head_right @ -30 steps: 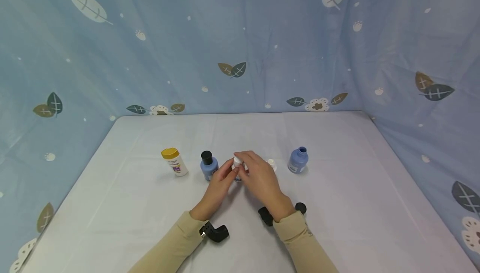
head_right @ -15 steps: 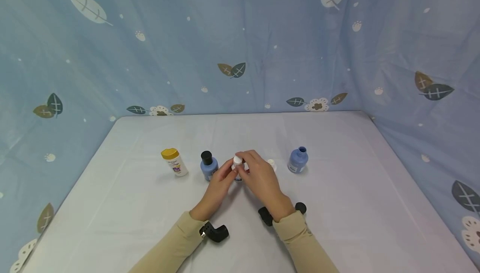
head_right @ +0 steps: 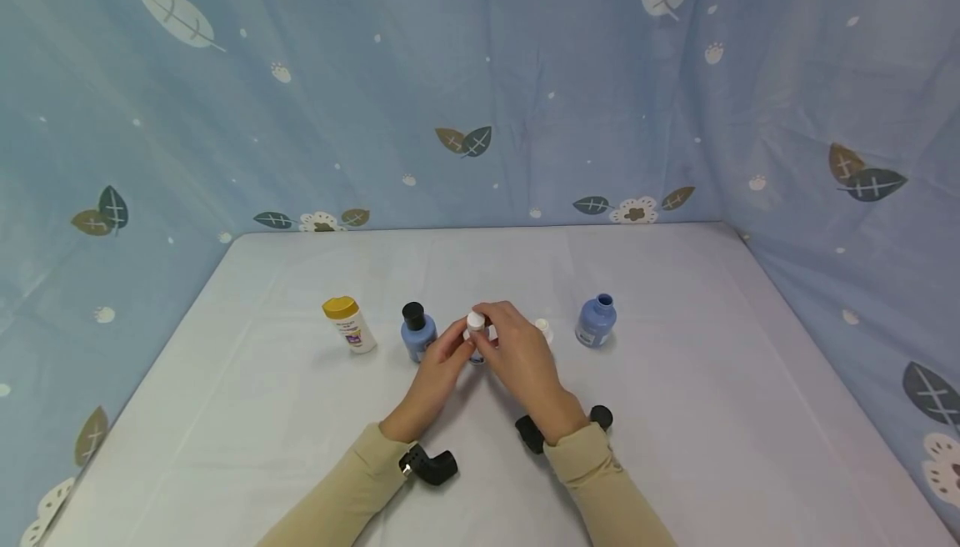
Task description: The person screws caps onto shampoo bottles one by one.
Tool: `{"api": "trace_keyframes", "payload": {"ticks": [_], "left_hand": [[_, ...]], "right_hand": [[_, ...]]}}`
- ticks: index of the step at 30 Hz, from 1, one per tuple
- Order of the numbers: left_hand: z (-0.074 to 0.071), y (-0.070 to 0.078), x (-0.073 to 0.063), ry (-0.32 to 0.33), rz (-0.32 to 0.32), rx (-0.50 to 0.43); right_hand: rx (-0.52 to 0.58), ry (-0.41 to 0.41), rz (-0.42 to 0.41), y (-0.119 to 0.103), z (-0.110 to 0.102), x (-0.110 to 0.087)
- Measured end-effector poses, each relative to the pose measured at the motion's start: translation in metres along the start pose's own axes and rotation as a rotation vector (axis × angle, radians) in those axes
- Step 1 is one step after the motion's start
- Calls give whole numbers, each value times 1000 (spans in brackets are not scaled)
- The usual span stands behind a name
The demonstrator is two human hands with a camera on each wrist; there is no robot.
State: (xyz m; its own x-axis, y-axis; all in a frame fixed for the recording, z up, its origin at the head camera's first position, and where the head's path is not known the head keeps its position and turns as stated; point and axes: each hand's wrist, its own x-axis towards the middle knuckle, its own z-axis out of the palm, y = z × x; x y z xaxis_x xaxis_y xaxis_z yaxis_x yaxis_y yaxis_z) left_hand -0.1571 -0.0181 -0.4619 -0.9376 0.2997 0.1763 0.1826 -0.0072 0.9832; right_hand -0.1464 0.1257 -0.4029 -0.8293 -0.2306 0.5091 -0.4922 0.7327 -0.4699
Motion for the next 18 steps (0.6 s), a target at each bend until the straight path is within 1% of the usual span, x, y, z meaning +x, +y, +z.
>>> {"api": "trace_keyframes", "payload": {"ticks": [3,6,8,14,18], "left_hand": [[0,-3,0,2,9,6],[0,-1,0,-1,3,19],[0,4,-1,-5,3,27],[0,26,-5,-9,2,45],[2,31,-6,-8,-8,41]], "right_hand": [[5,0,11,1,1,0],[25,-9,3,1,2,-1],[26,-20,-8,1,1,-1],[-4,-48,-54,1,-1,0],[-15,-45,-79,1,-3,0]]}}
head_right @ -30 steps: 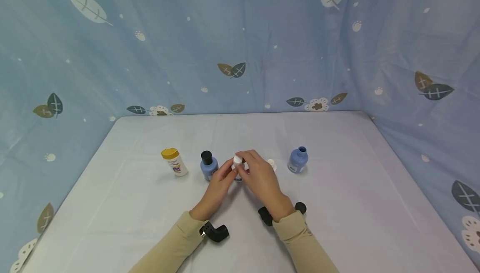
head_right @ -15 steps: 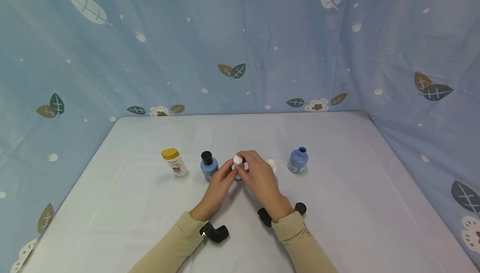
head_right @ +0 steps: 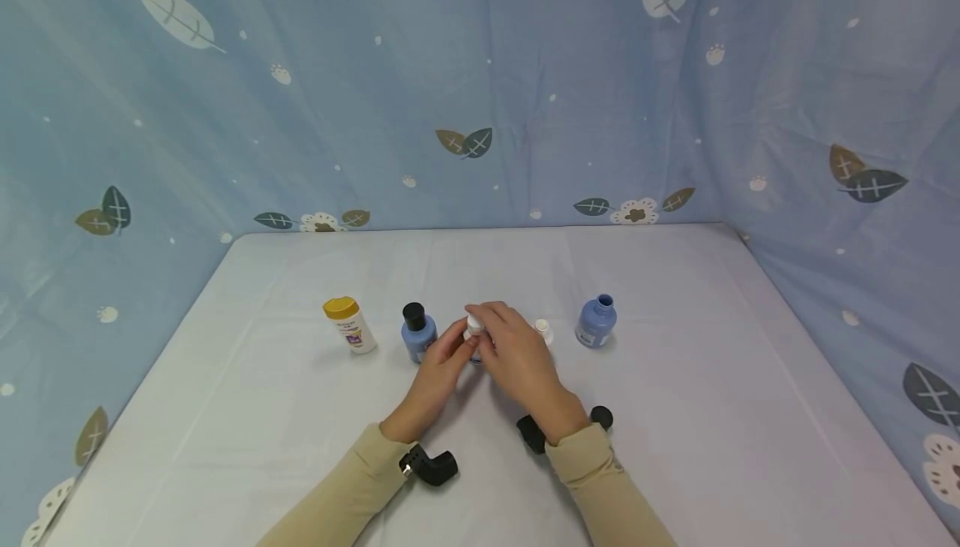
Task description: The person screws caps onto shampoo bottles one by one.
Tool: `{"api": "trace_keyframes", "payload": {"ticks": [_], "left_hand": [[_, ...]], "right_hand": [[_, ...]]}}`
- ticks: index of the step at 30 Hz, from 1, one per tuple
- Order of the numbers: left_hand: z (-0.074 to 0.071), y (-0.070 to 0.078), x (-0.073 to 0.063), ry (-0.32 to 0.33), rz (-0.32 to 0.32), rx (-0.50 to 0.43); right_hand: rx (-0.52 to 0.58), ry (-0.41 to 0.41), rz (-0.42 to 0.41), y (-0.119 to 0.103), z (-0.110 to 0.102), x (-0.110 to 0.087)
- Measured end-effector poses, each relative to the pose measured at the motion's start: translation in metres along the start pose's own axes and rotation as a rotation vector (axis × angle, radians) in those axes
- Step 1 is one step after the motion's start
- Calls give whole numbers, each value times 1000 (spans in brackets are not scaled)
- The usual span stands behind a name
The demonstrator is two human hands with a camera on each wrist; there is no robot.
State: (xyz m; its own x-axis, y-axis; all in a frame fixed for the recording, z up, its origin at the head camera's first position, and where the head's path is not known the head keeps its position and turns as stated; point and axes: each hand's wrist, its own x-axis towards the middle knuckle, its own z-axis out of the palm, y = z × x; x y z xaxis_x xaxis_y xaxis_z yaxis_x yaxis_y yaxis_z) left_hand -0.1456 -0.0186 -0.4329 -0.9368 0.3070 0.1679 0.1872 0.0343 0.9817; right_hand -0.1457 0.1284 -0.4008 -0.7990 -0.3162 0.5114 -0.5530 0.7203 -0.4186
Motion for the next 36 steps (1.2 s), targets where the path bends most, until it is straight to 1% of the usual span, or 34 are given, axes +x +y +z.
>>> {"api": "trace_keyframes", "payload": {"ticks": [8,16,19,20,22,26,27,28,36], "left_hand": [[0,-1,1,-4,2,-18],[0,0,0,4,-1,6],[0,-2,0,11,-1,-5],[0,-5,0,12,2,-9],[0,-6,0,12,-1,-16],[0,-5,0,12,2,-13],[0,-1,-1,11,-2,-13],[0,-1,-1,11,-1,-12],[0,-1,-1,9,-11,-22]], "right_hand": [[19,-3,34,1,-1,0],[29,4,41,1,-1,-1],[23,8,50,1,-1,-1],[21,10,51,1,-1,-1],[18,19,52,1,-1,-1],[18,41,47,1,0,-1],[17,44,49,1,1,-1],[17,45,51,1,1,-1],[24,32,67,1,2,-2]]}}
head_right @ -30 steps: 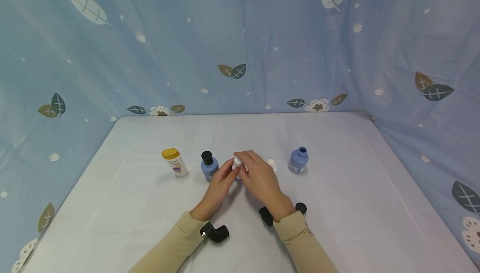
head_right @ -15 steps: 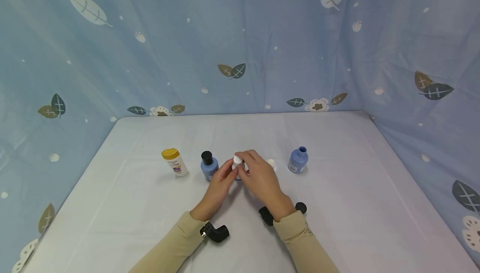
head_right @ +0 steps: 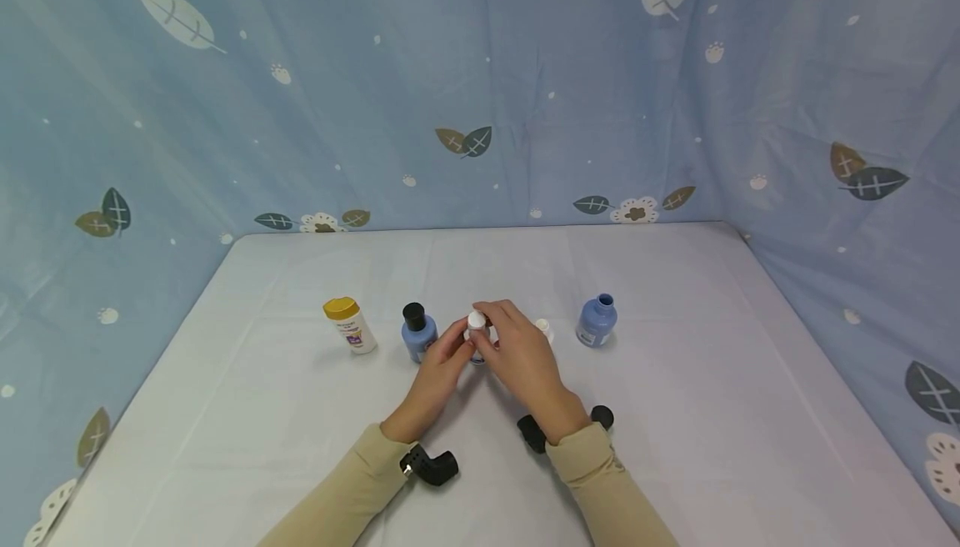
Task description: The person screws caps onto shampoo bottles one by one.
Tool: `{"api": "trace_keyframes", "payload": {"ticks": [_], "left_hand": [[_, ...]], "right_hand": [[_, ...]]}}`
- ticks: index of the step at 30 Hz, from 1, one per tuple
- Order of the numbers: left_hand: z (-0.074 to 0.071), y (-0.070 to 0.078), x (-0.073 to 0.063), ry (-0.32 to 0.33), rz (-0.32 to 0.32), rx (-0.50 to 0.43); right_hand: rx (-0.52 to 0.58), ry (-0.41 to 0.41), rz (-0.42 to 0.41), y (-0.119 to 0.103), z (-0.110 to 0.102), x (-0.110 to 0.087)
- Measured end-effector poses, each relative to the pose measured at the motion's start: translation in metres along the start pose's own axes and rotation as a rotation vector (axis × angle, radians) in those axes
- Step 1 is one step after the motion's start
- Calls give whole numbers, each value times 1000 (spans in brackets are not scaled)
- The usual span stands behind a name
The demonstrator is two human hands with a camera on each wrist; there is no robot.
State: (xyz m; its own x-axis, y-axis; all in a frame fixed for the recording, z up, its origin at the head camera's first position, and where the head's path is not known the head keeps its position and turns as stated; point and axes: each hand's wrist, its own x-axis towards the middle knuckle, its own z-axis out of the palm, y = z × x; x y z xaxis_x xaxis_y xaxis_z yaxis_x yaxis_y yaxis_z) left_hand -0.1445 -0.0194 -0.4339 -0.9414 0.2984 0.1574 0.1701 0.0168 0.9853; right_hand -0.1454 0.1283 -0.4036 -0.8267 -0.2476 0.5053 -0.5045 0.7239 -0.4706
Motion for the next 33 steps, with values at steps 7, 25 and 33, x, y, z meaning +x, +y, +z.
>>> {"api": "trace_keyframes", "payload": {"ticks": [7,25,33], "left_hand": [[1,0,0,5,-1,31],[1,0,0,5,-22,7],[1,1,0,1,-28,15]], "right_hand": [[-27,-12,-42,0,-1,0],[1,1,-29,1,0,0],[20,6,21,1,1,0]]}}
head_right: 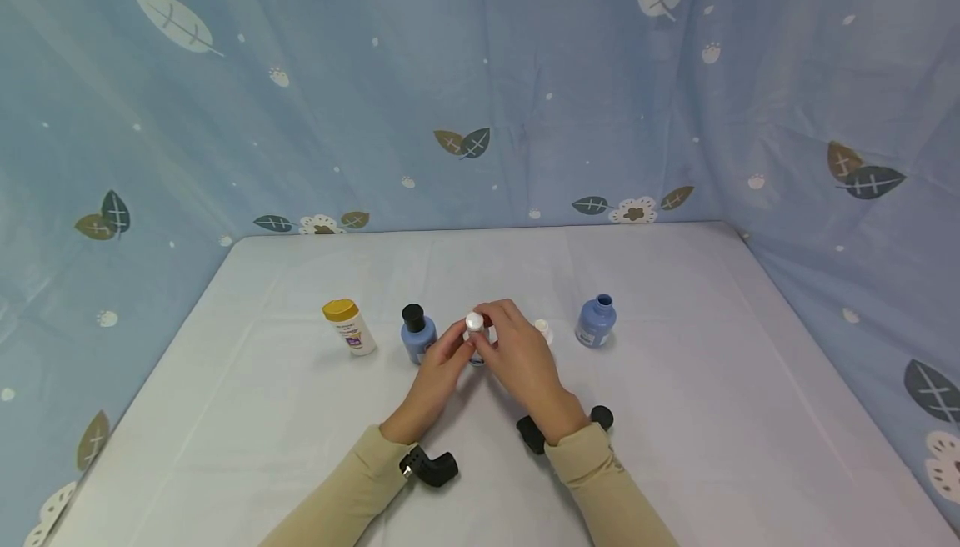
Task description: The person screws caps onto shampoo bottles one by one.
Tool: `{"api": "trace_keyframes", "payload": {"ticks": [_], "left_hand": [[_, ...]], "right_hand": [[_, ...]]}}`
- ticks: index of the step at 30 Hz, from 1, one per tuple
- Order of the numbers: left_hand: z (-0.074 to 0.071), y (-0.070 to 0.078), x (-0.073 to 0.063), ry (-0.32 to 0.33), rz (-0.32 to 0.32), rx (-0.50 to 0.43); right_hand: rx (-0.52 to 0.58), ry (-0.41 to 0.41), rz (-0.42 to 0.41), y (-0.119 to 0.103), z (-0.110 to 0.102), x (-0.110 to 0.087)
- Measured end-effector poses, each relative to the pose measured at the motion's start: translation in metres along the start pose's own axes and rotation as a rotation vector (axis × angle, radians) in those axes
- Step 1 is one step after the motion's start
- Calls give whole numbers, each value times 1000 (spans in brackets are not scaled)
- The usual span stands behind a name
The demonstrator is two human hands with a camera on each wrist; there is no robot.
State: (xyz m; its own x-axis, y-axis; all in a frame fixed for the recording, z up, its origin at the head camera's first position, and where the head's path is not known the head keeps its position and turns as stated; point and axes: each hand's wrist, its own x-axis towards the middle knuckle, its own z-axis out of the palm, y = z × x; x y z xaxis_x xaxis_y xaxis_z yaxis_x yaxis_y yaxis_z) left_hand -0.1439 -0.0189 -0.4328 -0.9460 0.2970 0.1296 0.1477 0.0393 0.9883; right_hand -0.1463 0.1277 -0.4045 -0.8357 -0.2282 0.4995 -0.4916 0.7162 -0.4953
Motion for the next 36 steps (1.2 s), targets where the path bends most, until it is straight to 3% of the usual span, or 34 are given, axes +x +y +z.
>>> {"api": "trace_keyframes", "payload": {"ticks": [8,14,21,36], "left_hand": [[0,0,0,6,5,25],[-1,-1,-1,1,14,8],[1,-28,8,16,65,13],[0,-31,10,16,24,19]], "right_hand": [[9,-14,34,-1,1,0],[-22,-25,11,-1,0,0],[-40,-8,-57,-1,-1,-1],[-33,-7,-46,0,-2,-1]]}}
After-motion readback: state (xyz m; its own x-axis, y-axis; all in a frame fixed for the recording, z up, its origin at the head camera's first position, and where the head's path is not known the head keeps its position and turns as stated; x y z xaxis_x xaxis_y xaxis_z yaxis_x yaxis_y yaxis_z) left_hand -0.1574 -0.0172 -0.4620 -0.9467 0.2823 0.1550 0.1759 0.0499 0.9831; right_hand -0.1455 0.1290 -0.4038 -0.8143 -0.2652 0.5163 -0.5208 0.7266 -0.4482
